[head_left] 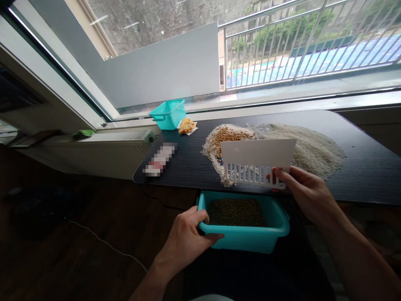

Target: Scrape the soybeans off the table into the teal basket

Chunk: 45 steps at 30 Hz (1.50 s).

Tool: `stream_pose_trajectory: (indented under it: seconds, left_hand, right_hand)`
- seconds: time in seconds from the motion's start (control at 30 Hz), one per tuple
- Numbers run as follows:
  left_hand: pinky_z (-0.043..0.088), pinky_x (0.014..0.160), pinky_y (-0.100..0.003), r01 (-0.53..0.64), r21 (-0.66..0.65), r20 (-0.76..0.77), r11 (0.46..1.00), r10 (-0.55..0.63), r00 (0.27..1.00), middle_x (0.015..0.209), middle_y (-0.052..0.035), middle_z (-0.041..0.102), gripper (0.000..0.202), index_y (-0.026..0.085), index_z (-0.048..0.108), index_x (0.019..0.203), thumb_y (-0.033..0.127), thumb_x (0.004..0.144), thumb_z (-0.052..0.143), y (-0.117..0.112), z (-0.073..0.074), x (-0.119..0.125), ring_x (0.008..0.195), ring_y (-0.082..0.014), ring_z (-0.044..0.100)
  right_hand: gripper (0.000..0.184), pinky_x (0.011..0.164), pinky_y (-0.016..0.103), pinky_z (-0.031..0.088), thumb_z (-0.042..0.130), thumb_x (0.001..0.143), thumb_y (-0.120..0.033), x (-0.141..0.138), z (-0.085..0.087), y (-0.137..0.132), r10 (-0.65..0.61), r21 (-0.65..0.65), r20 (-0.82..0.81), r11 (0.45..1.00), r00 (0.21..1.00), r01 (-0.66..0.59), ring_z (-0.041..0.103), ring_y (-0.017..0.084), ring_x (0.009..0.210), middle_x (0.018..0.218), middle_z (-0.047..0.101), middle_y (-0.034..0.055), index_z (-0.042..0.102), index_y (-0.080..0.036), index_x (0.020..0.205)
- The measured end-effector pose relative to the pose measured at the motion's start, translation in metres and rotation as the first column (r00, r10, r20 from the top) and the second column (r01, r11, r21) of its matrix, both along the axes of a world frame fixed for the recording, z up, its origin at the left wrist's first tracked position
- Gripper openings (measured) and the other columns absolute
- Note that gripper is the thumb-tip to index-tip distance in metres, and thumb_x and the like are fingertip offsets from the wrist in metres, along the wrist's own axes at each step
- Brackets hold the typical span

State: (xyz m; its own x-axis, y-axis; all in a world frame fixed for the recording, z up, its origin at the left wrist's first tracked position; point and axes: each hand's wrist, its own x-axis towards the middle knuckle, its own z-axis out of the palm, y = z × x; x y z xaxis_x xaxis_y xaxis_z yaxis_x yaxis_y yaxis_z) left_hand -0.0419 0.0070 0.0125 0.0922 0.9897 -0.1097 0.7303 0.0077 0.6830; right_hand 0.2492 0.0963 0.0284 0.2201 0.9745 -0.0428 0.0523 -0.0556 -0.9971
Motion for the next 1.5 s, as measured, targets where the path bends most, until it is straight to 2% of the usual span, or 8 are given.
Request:
stream_pose_trajectory:
  seconds: [0.23,0.4,0.6,0.8,0.97,1.17,1.33,1.5]
  left_hand:
    - [0.030,0.060,-0.026,0.001,0.014,0.004,1.000,-0.001,1.000,0.072,0.0050,0.051,0.033,0.021,0.053,0.065,0.027,0.072,0.084,0.000,-0.002,-0.001,0.064,-0.0127,0.049]
    - [0.030,0.060,-0.026,0.001,0.014,0.008,1.000,-0.001,1.000,0.071,0.0052,0.051,0.034,0.021,0.052,0.064,0.027,0.073,0.084,0.002,-0.003,-0.002,0.064,-0.0125,0.049]
    - [0.031,0.060,-0.025,0.003,0.020,-0.002,1.000,-0.002,1.000,0.070,0.0053,0.051,0.035,0.020,0.053,0.064,0.028,0.072,0.085,0.004,-0.001,-0.003,0.063,-0.0121,0.050]
    - [0.032,0.060,-0.025,0.003,0.019,-0.013,1.000,-0.003,1.000,0.070,0.0050,0.052,0.035,0.020,0.054,0.064,0.028,0.071,0.087,0.005,0.000,-0.002,0.064,-0.0123,0.051]
    - [0.031,0.060,-0.025,0.005,0.041,-0.010,0.999,-0.004,1.000,0.070,0.0054,0.051,0.034,0.020,0.054,0.065,0.028,0.072,0.086,0.005,-0.002,-0.003,0.064,-0.0121,0.050]
    - [0.032,0.061,-0.025,0.000,0.019,-0.012,1.000,0.000,1.000,0.071,0.0048,0.052,0.034,0.020,0.054,0.065,0.028,0.072,0.086,0.005,-0.001,-0.002,0.064,-0.0128,0.051]
    - [0.032,0.061,-0.025,0.004,0.024,-0.012,1.000,-0.003,1.000,0.071,0.0047,0.053,0.034,0.020,0.054,0.065,0.027,0.072,0.086,0.004,0.000,0.000,0.065,-0.0128,0.051]
    - [0.033,0.060,-0.025,0.014,0.032,-0.011,0.999,-0.013,1.000,0.070,0.0049,0.053,0.034,0.020,0.053,0.064,0.028,0.072,0.086,0.003,0.003,0.002,0.064,-0.0124,0.051]
  right_hand:
    - [0.040,0.074,0.037,0.070,0.090,0.069,-0.063,0.015,-0.010,-0.002,-0.030,0.002,0.039,1.000,0.999,0.030,0.080,0.026,0.081,0.089,0.087,0.0036,0.089,-0.027,0.087]
    - [0.044,0.077,0.035,0.069,0.091,0.069,-0.064,0.027,-0.019,-0.006,-0.053,-0.034,0.021,0.998,0.998,0.054,0.080,0.025,0.079,0.089,0.087,0.0042,0.089,-0.025,0.089]
    - [0.042,0.075,0.035,0.071,0.093,0.067,-0.061,0.025,-0.015,-0.009,-0.041,-0.038,-0.037,0.998,0.998,0.040,0.081,0.026,0.081,0.091,0.087,0.0052,0.089,-0.024,0.088]
    - [0.041,0.080,0.038,0.071,0.096,0.064,-0.055,0.029,-0.014,-0.013,-0.027,-0.069,-0.041,0.997,0.999,0.024,0.082,0.027,0.082,0.091,0.088,0.0046,0.091,-0.026,0.094]
    - [0.041,0.077,0.038,0.072,0.095,0.065,-0.056,0.031,-0.017,-0.012,-0.079,-0.052,-0.007,0.996,0.997,0.079,0.082,0.026,0.079,0.092,0.088,0.0047,0.091,-0.025,0.092]
    - [0.039,0.078,0.038,0.071,0.093,0.067,-0.060,0.021,-0.010,-0.013,-0.046,-0.044,0.027,0.998,0.999,0.047,0.081,0.026,0.081,0.088,0.087,0.0041,0.089,-0.026,0.085]
    - [0.042,0.068,0.037,0.070,0.093,0.059,-0.063,-0.001,0.001,-0.011,-0.001,-0.002,0.007,1.000,1.000,0.001,0.078,0.025,0.073,0.084,0.086,0.0032,0.088,-0.027,0.080]
    - [0.034,0.064,0.034,0.068,0.092,0.058,-0.059,-0.013,0.007,-0.009,0.065,0.005,0.011,0.998,0.998,-0.065,0.077,0.024,0.070,0.077,0.085,-0.0005,0.086,-0.030,0.075]
